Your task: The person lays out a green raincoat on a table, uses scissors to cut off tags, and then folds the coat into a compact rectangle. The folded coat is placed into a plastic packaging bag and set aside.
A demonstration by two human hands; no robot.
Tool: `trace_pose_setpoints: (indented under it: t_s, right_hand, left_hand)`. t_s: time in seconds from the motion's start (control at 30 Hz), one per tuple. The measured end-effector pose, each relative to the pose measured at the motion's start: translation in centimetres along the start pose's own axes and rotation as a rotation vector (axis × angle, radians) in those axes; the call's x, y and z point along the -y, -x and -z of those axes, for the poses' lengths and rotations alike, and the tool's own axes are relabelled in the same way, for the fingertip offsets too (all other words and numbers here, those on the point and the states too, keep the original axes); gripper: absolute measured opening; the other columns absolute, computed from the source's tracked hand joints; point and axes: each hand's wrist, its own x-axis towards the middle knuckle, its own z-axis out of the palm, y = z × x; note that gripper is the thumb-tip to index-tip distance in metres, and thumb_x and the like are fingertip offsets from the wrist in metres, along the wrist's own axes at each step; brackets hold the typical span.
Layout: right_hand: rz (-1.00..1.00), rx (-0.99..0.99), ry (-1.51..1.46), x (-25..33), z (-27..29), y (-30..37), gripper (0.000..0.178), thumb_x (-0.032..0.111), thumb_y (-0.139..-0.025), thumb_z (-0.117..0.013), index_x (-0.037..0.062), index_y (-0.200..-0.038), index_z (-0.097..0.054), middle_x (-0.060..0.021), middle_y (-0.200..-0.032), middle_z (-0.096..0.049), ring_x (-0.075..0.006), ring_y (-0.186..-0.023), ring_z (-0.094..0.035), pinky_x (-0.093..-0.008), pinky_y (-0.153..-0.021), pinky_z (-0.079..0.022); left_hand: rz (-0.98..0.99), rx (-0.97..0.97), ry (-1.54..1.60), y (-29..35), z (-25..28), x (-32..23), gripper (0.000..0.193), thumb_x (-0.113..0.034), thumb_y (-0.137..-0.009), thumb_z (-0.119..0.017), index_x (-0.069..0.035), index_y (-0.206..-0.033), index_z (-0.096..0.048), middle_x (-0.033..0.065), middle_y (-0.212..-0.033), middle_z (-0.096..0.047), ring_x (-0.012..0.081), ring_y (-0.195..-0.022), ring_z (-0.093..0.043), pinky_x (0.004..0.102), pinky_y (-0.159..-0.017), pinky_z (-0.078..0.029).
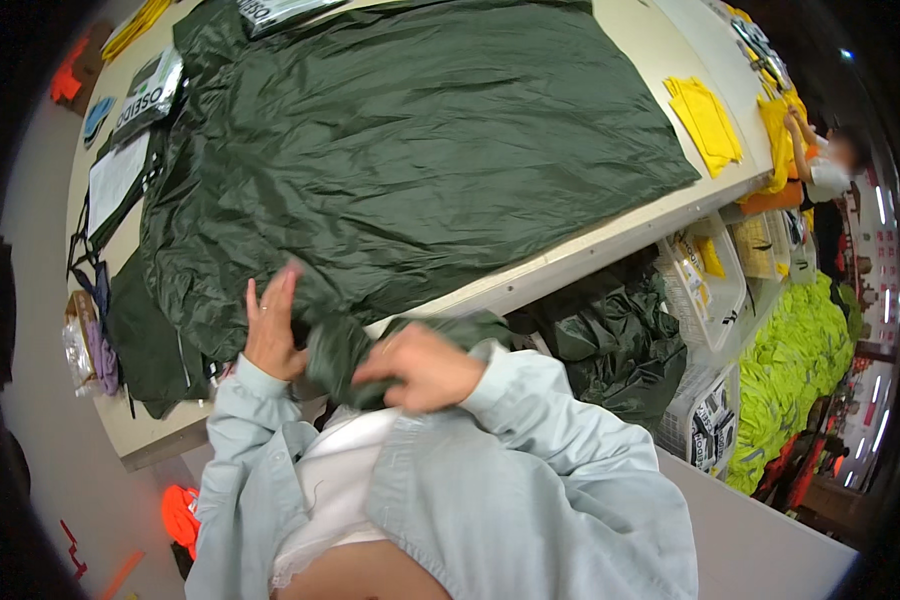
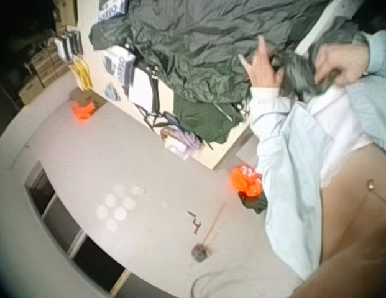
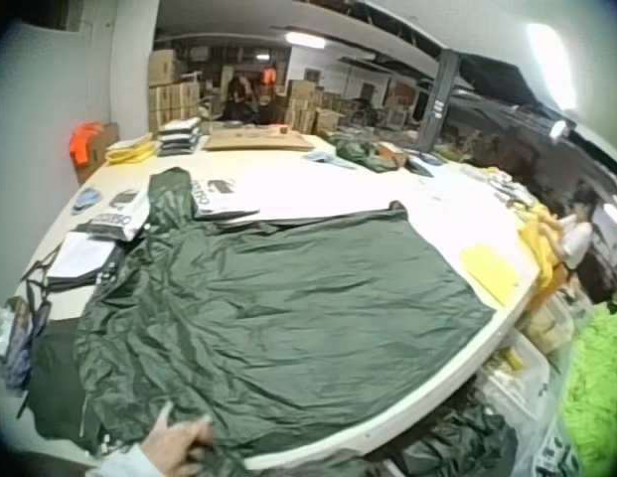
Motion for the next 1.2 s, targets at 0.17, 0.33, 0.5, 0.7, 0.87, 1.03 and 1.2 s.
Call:
trace_pose_setpoints:
  t_s: [0.17, 0.33, 0.5, 0.7, 0.87, 1.03, 1.2]
  right_hand:
    - [-0.252, -0.375, -0.604, -4.1, 4.9, 7.3, 0.025, 0.014, -0.083, -0.061, 0.0032, -0.105, -0.061, -0.0084, -0.097, -0.063, -0.0154, -0.080, -0.060, -0.0284, -0.070, -0.049]
    - [-0.771, -1.672, -0.551, -20.8, 19.6, 24.3, 0.033, 0.015, -0.088, -0.055, 0.0030, -0.117, -0.046, -0.0041, -0.087, -0.054, -0.0134, -0.067, -0.054, -0.0269, -0.056, -0.046]
    - [-0.831, -1.885, -0.948, -28.5, 33.7, 34.2, 0.063, 0.037, -0.080, -0.064, 0.0076, -0.127, -0.034, -0.0174, -0.107, -0.051, -0.0307, -0.086, -0.059, -0.0405, -0.068, -0.054]
    - [-0.885, -1.785, -0.959, -39.1, 39.7, 40.1, 0.032, 0.038, -0.074, -0.067, 0.0149, -0.067, -0.046, 0.0015, -0.053, -0.041, -0.0139, -0.048, -0.040, -0.0305, -0.047, -0.038]
    - [-0.714, -1.835, -1.152, -37.3, 41.7, 43.6, 0.025, 0.028, -0.071, -0.051, 0.0081, -0.085, -0.051, -0.0066, -0.071, -0.054, -0.0214, -0.053, -0.048, -0.0382, -0.047, -0.044]
    - [-0.404, -1.863, -0.869, -30.8, 46.3, 43.9, 0.014, 0.023, -0.079, -0.052, 0.0097, -0.081, -0.055, -0.0022, -0.069, -0.060, -0.0143, -0.051, -0.054, -0.0262, -0.048, -0.049]
    - [-0.446, -1.983, -0.678, -29.0, 56.4, 31.8, 0.019, 0.020, -0.083, -0.056, 0.0040, -0.092, -0.053, -0.0089, -0.079, -0.059, -0.0199, -0.064, -0.057, -0.0331, -0.060, -0.052]
  left_hand:
    - [-0.070, 0.219, 0.292, 2.8, 0.3, 1.3, 0.028, 0.000, -0.049, -0.059, -0.005, -0.077, -0.061, 0.0064, -0.082, -0.060, 0.0262, -0.085, -0.058, 0.0481, -0.097, -0.033]
    - [0.312, -0.174, 0.058, 9.9, 0.9, -1.5, 0.009, -0.003, -0.058, -0.061, -0.003, -0.065, -0.055, 0.0162, -0.124, -0.043, 0.0339, -0.116, -0.040, 0.0414, -0.099, -0.027]
    - [0.616, -0.391, 0.144, 17.0, -2.4, -1.9, 0.010, 0.004, -0.064, -0.062, -0.003, -0.071, -0.061, 0.0190, -0.135, -0.037, 0.0295, -0.125, -0.036, 0.0369, -0.100, -0.030]
    - [0.998, -0.286, 1.242, 27.6, -3.2, 2.4, 0.029, -0.004, -0.081, -0.056, -0.004, -0.110, -0.057, 0.0166, -0.126, -0.048, 0.0204, -0.115, -0.046, 0.0374, -0.097, -0.038]
    - [1.138, -0.651, 1.171, 26.7, -0.7, -2.0, 0.033, -0.008, -0.083, -0.056, -0.006, -0.115, -0.053, 0.0138, -0.125, -0.049, 0.0211, -0.115, -0.047, 0.0373, -0.096, -0.039]
    - [0.965, -0.926, 1.039, 19.6, 5.2, 2.3, 0.038, -0.012, -0.084, -0.056, -0.009, -0.121, -0.049, 0.0110, -0.124, -0.050, 0.0218, -0.114, -0.047, 0.0373, -0.096, -0.040]
    - [0.728, -1.074, 0.973, 9.5, 11.9, 11.8, 0.042, -0.016, -0.086, -0.055, -0.011, -0.127, -0.045, 0.0081, -0.123, -0.051, 0.0225, -0.113, -0.048, 0.0372, -0.095, -0.040]
